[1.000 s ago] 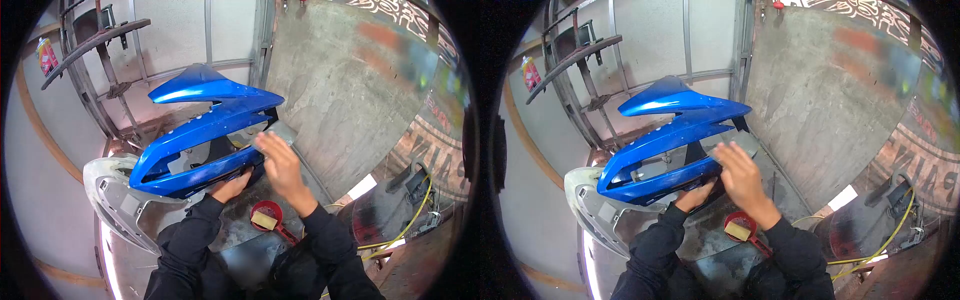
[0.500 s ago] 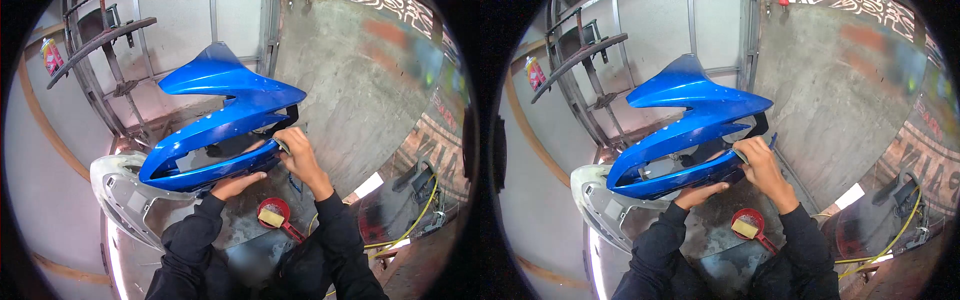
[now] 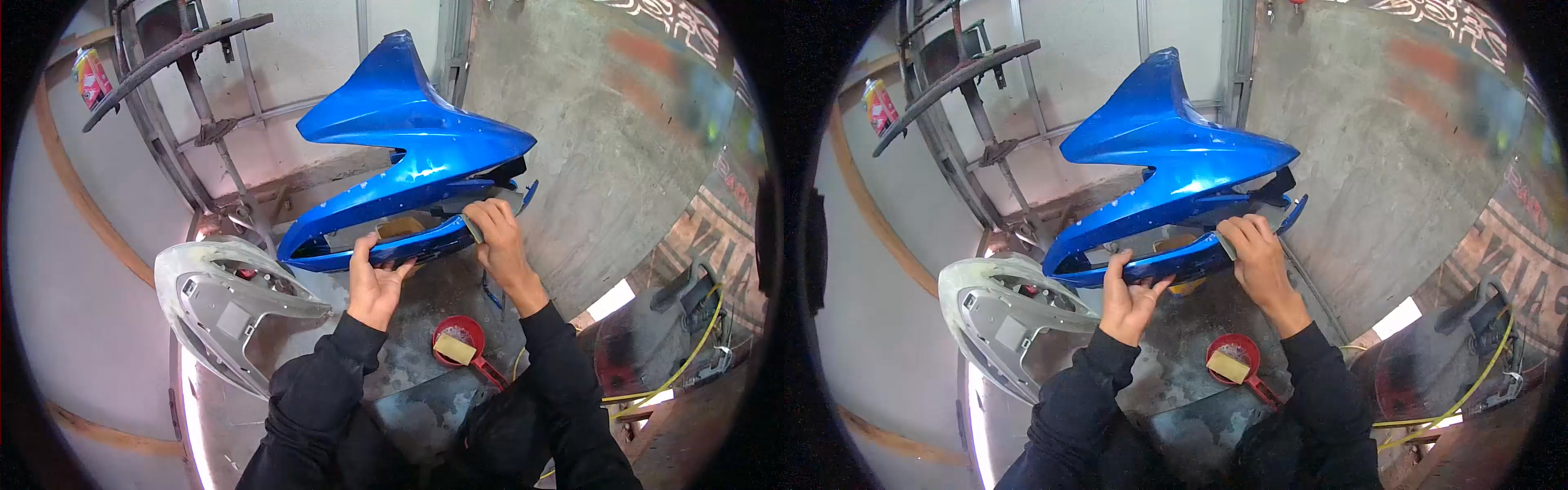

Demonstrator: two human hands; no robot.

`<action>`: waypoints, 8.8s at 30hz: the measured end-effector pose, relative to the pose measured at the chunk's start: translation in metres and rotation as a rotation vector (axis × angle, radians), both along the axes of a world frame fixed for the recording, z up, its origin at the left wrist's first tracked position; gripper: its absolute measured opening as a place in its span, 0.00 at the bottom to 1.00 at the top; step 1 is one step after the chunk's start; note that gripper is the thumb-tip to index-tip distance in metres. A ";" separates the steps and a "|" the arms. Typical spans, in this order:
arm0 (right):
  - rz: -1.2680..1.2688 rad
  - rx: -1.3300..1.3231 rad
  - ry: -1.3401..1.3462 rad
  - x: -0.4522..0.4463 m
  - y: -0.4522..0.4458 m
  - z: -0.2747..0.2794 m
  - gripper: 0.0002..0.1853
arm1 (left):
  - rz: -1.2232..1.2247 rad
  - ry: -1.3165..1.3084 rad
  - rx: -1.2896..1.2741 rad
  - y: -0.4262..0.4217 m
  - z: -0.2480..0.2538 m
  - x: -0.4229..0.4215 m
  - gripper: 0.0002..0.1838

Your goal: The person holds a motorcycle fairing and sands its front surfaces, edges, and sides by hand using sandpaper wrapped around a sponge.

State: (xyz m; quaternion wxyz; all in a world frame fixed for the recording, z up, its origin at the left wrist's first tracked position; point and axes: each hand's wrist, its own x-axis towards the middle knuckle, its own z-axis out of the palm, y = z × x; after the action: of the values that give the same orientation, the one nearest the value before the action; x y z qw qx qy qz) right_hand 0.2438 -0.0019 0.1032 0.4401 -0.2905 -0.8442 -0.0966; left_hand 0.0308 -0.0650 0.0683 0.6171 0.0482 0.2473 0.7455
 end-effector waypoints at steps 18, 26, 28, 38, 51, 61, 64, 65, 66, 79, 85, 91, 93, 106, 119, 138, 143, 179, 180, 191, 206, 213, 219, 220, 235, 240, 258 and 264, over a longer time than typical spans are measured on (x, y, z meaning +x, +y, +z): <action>-0.006 -0.042 0.059 0.023 0.021 -0.013 0.30 | 0.469 0.583 -0.037 0.007 -0.001 -0.041 0.32; 0.013 -0.073 0.043 0.038 0.022 -0.021 0.28 | 0.259 1.434 -0.017 0.001 -0.008 -0.116 0.21; 0.025 -0.092 0.019 0.037 0.019 -0.021 0.29 | 0.274 1.807 -0.039 -0.008 0.006 -0.112 0.18; 0.057 -0.168 -0.015 0.027 0.019 -0.046 0.31 | 0.246 2.029 0.047 -0.005 0.002 -0.107 0.24; -0.076 -0.010 -0.087 0.003 0.020 -0.071 0.33 | 0.367 1.943 -0.085 0.002 -0.020 -0.088 0.22; 0.064 -0.043 -0.006 -0.016 0.002 -0.075 0.28 | 0.362 1.937 -0.098 0.000 -0.015 -0.075 0.23; -0.006 0.033 -0.055 -0.009 0.009 -0.078 0.31 | 0.363 1.942 -0.096 -0.002 -0.010 -0.073 0.23; -0.017 0.037 -0.027 -0.002 0.017 -0.080 0.31 | 0.364 1.945 -0.101 -0.003 -0.009 -0.074 0.23; -0.107 -0.023 -0.016 0.003 0.017 -0.077 0.31 | 0.365 1.937 -0.111 -0.003 -0.011 -0.074 0.22; -0.185 0.082 -0.080 0.000 0.010 -0.074 0.29 | 0.346 1.867 -0.122 -0.002 -0.007 -0.075 0.21; -0.110 0.050 -0.082 -0.001 -0.002 -0.075 0.30 | 0.335 1.876 -0.136 -0.003 -0.007 -0.074 0.21; -0.072 -0.017 0.009 0.001 0.002 -0.073 0.29 | 0.366 1.883 -0.146 -0.003 -0.008 -0.070 0.21; -0.102 -0.001 -0.021 0.000 0.003 -0.075 0.28 | 0.363 1.897 -0.150 -0.001 -0.005 -0.069 0.21; -0.117 -0.065 -0.024 -0.002 0.000 -0.071 0.27 | 0.366 1.910 -0.166 -0.001 -0.010 -0.064 0.22; -0.180 -0.033 0.003 0.010 0.027 -0.069 0.25 | 0.359 1.844 -0.142 -0.005 -0.006 -0.055 0.19; 0.077 -0.082 -0.157 -0.059 -0.055 -0.062 0.30 | 0.229 1.694 -0.164 -0.003 -0.001 -0.033 0.18; 0.013 -0.099 -0.132 -0.057 -0.049 -0.053 0.30 | 0.174 1.536 -0.025 0.003 -0.007 -0.036 0.16; -0.011 -0.041 -0.221 -0.078 -0.071 -0.040 0.25 | -0.112 1.071 0.018 0.018 0.001 -0.037 0.12; -0.044 -0.026 -0.216 -0.077 -0.063 -0.042 0.25 | -0.106 1.059 0.016 0.018 0.001 -0.035 0.12; 0.066 0.002 -0.207 -0.073 -0.064 -0.052 0.27 | -0.087 1.082 0.030 0.019 -0.001 -0.036 0.11; -0.005 -0.091 -0.130 -0.045 -0.020 -0.051 0.27 | 0.004 1.168 0.030 0.012 -0.002 -0.034 0.13; -0.071 -0.057 -0.122 -0.035 -0.014 -0.040 0.26 | 0.002 1.239 0.008 0.011 -0.004 -0.031 0.13; 0.066 -0.095 -0.169 -0.057 -0.055 -0.045 0.27 | -0.002 1.250 0.017 0.011 -0.006 -0.032 0.13; 0.006 -0.105 -0.159 -0.048 -0.042 -0.041 0.27 | 0.006 1.259 0.016 0.009 -0.004 -0.031 0.13; 0.038 -0.062 -0.263 -0.076 -0.090 -0.048 0.27 | 0.007 1.222 -0.015 0.008 -0.001 -0.024 0.12; -0.130 -0.059 -0.246 -0.063 -0.069 -0.033 0.25 | 0.049 1.273 0.024 0.012 -0.012 -0.026 0.13; -0.135 -0.083 -0.204 -0.030 -0.027 -0.036 0.26 | 0.118 1.399 0.019 0.003 -0.010 -0.031 0.13; -0.232 -0.042 -0.159 -0.018 -0.006 -0.036 0.24 | 0.102 1.392 0.007 0.000 -0.011 -0.031 0.14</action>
State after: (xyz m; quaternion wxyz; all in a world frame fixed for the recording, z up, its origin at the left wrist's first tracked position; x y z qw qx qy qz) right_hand 0.2260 -0.0081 0.0671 0.3515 -0.3868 -0.8389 -0.1519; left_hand 0.0001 -0.0651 0.0572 0.2793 0.5049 0.5848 0.5701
